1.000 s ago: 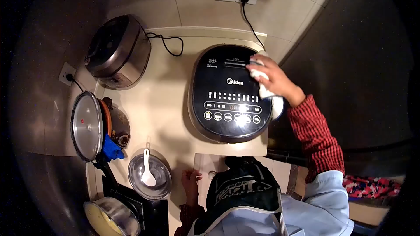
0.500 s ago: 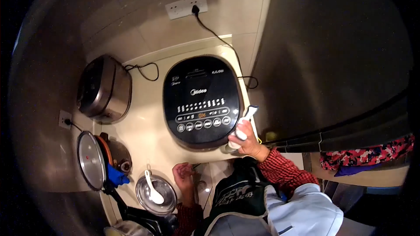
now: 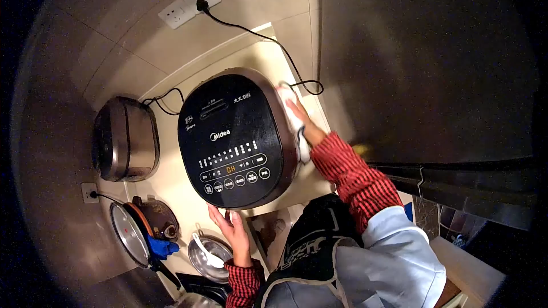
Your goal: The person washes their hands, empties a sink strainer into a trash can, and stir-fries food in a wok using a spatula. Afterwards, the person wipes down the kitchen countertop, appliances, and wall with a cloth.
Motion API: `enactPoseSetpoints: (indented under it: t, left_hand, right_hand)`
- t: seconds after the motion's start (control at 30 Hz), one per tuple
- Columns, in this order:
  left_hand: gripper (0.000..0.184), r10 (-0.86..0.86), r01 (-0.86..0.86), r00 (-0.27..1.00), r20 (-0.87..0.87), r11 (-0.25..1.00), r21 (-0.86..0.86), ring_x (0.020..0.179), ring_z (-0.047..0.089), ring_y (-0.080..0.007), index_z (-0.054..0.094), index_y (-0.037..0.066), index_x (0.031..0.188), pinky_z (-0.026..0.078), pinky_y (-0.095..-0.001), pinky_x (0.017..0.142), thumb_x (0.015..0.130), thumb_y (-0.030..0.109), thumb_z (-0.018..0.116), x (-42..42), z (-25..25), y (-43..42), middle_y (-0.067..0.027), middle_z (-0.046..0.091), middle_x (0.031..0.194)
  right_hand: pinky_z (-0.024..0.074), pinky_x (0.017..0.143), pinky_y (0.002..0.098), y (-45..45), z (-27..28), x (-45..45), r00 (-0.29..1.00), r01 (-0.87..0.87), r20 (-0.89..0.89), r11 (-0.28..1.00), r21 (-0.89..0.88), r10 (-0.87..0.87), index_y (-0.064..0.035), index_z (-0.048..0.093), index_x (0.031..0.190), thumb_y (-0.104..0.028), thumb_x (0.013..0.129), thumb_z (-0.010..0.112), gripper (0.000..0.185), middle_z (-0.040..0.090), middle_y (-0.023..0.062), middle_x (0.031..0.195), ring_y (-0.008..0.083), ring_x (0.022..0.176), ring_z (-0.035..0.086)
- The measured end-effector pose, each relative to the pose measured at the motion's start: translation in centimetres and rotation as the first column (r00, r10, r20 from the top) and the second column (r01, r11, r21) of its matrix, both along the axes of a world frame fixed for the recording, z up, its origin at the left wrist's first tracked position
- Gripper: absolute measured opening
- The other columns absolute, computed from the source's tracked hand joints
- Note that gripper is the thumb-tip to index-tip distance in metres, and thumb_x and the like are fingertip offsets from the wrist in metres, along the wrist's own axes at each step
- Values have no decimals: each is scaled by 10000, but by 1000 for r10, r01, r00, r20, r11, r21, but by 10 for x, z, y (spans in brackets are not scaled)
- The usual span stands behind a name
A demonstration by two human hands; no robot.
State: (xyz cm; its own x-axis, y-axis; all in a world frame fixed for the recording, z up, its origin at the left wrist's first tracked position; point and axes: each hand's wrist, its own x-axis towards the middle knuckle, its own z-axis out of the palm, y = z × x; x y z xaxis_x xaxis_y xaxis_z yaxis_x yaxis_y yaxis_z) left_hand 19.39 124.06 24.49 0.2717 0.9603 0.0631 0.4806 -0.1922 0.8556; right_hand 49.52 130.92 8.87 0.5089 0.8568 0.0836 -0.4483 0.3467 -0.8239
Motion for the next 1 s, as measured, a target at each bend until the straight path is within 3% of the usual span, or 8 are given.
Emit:
enactPoseSetpoints:
  t: [0.17,0.27,0.43,0.47,0.5,0.57,0.63,1.0]
  left_hand:
    - [563,3,-2,1000,-15,998,61,1207,220,-245,99,78,1334,285,-360,954,872,154,411,7,-5,-3,-122,125,1327]
    - [527,13,-15,1000,17,998,61,1197,251,-245,167,60,1319,283,-353,948,858,115,416,7,-1,-5,-122,198,1307]
    - [322,166,-153,978,127,983,-101,1084,381,-211,414,-1,1138,269,-314,934,831,94,430,-13,-4,-25,-108,430,1145]
    - [297,150,-137,981,125,985,-107,1049,397,-200,429,-5,1108,286,-299,907,832,107,444,-23,-13,-31,-100,448,1104]
    - [276,134,-120,983,129,987,-110,1014,414,-188,444,-9,1077,303,-284,881,833,119,459,-32,-24,-37,-91,466,1064]
    - [184,233,-144,934,271,940,-310,916,466,-158,496,-5,967,337,-265,845,834,119,468,-38,-33,-52,-82,511,983]
    - [174,159,-86,958,237,953,-292,863,483,-132,504,2,947,371,-245,788,836,133,475,-55,-44,-66,-65,528,944]
    - [95,304,-171,937,173,831,-530,786,524,-128,521,34,870,425,-256,677,818,94,469,-117,-66,-126,-41,547,841]
  right_hand:
    - [181,1002,281,-159,-126,-137,849,76,527,976,-204,44,-25,-39,1316,-178,841,472,714,100,119,1375,175,1268,87]
    - [203,996,377,-171,28,-158,913,32,320,736,-676,254,40,113,1275,-254,850,437,610,186,202,1316,298,1223,205]
    - [350,872,398,-145,88,-54,826,435,538,794,-424,-165,50,227,1198,-196,777,546,583,417,248,1110,337,1042,425]
    - [390,827,365,-120,76,-24,600,633,763,726,-269,-241,41,321,1151,-190,776,549,496,476,228,1042,336,980,475]
    - [362,869,363,-97,91,-6,773,488,598,800,-350,-210,28,418,1093,-174,784,528,385,465,220,1076,347,1024,445]
    - [313,922,383,-45,13,20,178,540,984,836,-97,0,-14,484,1047,-159,780,518,306,443,196,1129,332,1080,403]
    - [259,962,405,-42,8,5,-14,529,997,846,-62,82,-64,510,1031,-161,770,515,278,406,173,1182,319,1122,359]
    - [355,813,392,-210,29,-145,17,164,974,960,-227,227,-88,560,1008,-65,697,547,311,506,130,1027,273,962,472]
